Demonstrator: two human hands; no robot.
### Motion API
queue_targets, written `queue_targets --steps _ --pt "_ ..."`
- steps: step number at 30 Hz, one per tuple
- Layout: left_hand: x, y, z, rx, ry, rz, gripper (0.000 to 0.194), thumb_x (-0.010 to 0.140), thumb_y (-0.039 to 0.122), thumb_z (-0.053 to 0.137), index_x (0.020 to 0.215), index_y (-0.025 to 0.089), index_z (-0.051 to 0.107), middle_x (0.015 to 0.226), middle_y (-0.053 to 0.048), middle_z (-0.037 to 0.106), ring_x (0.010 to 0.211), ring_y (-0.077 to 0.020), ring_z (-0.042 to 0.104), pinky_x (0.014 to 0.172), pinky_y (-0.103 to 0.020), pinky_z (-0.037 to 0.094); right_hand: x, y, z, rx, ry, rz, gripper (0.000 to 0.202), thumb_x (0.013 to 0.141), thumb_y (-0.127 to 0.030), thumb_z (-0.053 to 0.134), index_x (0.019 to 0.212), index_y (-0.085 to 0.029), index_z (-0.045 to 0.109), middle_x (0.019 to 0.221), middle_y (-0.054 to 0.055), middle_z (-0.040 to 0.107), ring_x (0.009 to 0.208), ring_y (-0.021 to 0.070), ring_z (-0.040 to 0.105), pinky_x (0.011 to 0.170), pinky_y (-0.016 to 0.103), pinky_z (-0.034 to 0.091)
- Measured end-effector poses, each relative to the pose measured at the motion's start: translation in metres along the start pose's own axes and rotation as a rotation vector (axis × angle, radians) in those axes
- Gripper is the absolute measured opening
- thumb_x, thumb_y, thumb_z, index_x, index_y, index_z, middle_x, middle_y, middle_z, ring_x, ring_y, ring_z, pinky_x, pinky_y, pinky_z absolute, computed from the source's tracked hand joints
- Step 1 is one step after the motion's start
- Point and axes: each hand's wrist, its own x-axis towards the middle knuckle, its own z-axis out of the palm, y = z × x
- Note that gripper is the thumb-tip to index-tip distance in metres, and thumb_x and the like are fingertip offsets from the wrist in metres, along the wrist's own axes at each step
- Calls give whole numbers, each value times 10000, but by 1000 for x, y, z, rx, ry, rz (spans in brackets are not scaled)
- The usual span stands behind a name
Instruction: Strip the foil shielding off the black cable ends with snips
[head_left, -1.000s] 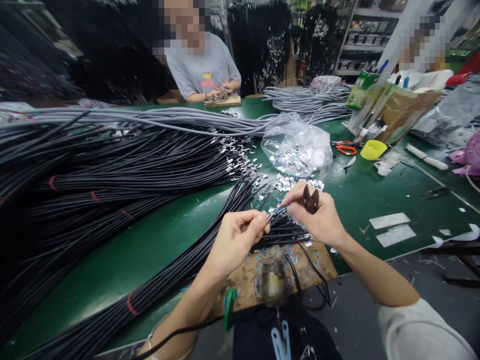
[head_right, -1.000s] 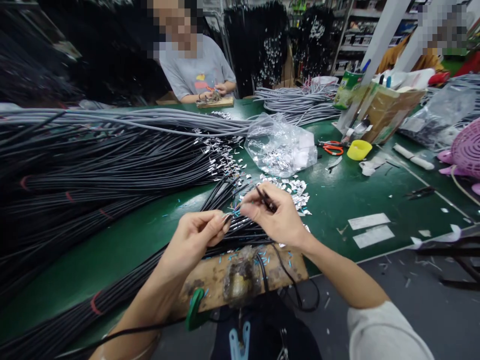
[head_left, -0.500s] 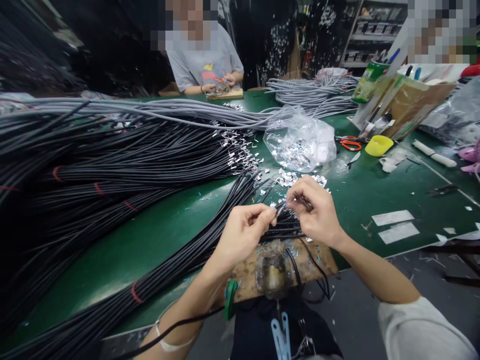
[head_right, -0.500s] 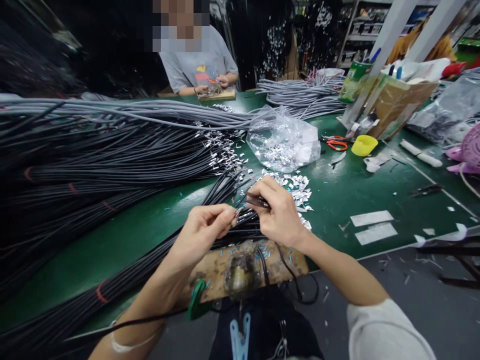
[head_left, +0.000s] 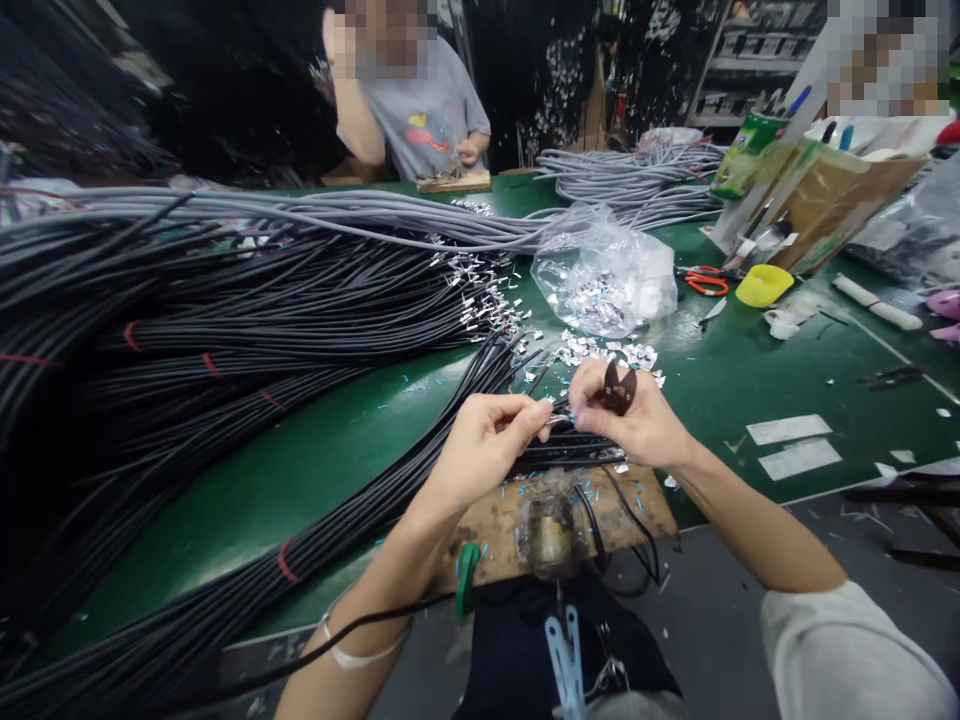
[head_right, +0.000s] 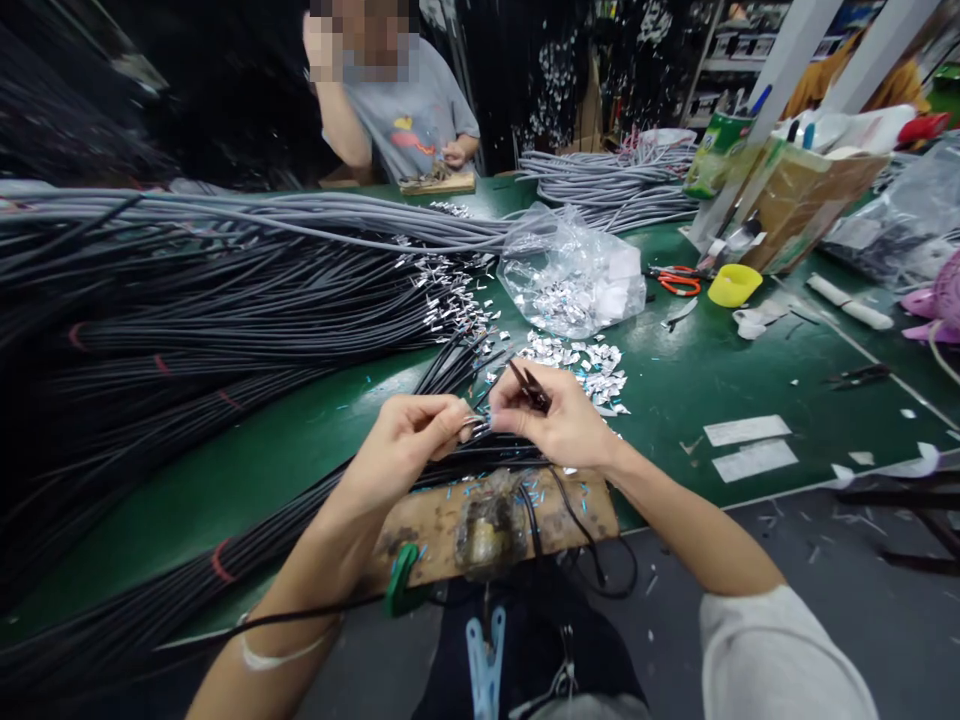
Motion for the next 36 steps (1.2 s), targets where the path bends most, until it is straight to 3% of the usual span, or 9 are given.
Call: queue_targets --steps 3,8,11,14,17,21,26,32,36 --pt "2 1 -3 -8 -104 -4 465 739 538 613 533 127 549 435 65 305 424 -43 212 421 -218 141 2 5 -1 121 -210 29 283 817 -425 587 690 -178 537 664 -8 498 606 120 458 546 267 358" --pt "5 -1 5 -36 114 56 347 686 445 703 615 133 570 489 57 411 433 -42 267 417 -201 192 3 6 0 -225 210 49 123 804 -195 592 707 -180 518 707 -13 475 653 112 422 592 267 329" --pt "4 -3 9 -34 182 121 346 693 454 691 617 135 581 493 53 419 442 -47 268 418 -202 196 3 6 1 47 13 116 178 836 -329 555 744 -190 491 672 -30 443 570 95 385 526 252 317" --pt "2 -4 9 -6 128 86 376 749 477 632 613 129 592 478 51 391 439 -49 253 415 -207 173 4 3 -3 -90 -120 23 117 821 -235 543 727 -190 490 697 -15 459 615 109 410 554 260 335" --pt "1 -6 7 -26 61 25 423 775 510 594 603 124 575 460 58 337 425 -45 232 412 -212 146 4 -2 -13 -443 173 -83 148 767 -52 515 723 -193 502 756 9 489 690 131 436 608 281 342" --pt "1 -7 5 -134 97 16 445 770 530 594 581 133 525 465 63 305 420 -42 222 412 -216 132 4 -4 -22 -422 627 -58 106 837 -166 553 746 -212 525 701 -1 478 639 130 430 582 286 343" --pt "-1 -4 5 35 127 98 411 819 468 551 578 135 550 456 51 353 421 -56 274 414 -214 197 4 -5 -10 -135 193 60 188 774 -345 674 719 -183 595 699 -9 553 597 98 448 533 255 336" --pt "-7 -4 13 587 355 516 140 812 243 596 714 164 656 656 -19 608 575 -112 498 552 -233 370 3 3 -7 118 42 300 284 723 -408 711 714 -158 577 595 -47 474 530 71 396 501 234 309" --pt "-4 -7 14 600 347 503 171 844 246 551 722 166 639 677 -23 609 598 -118 502 574 -234 369 0 5 -3 248 21 295 299 809 -455 601 725 -181 516 545 -76 354 456 62 291 437 230 239"
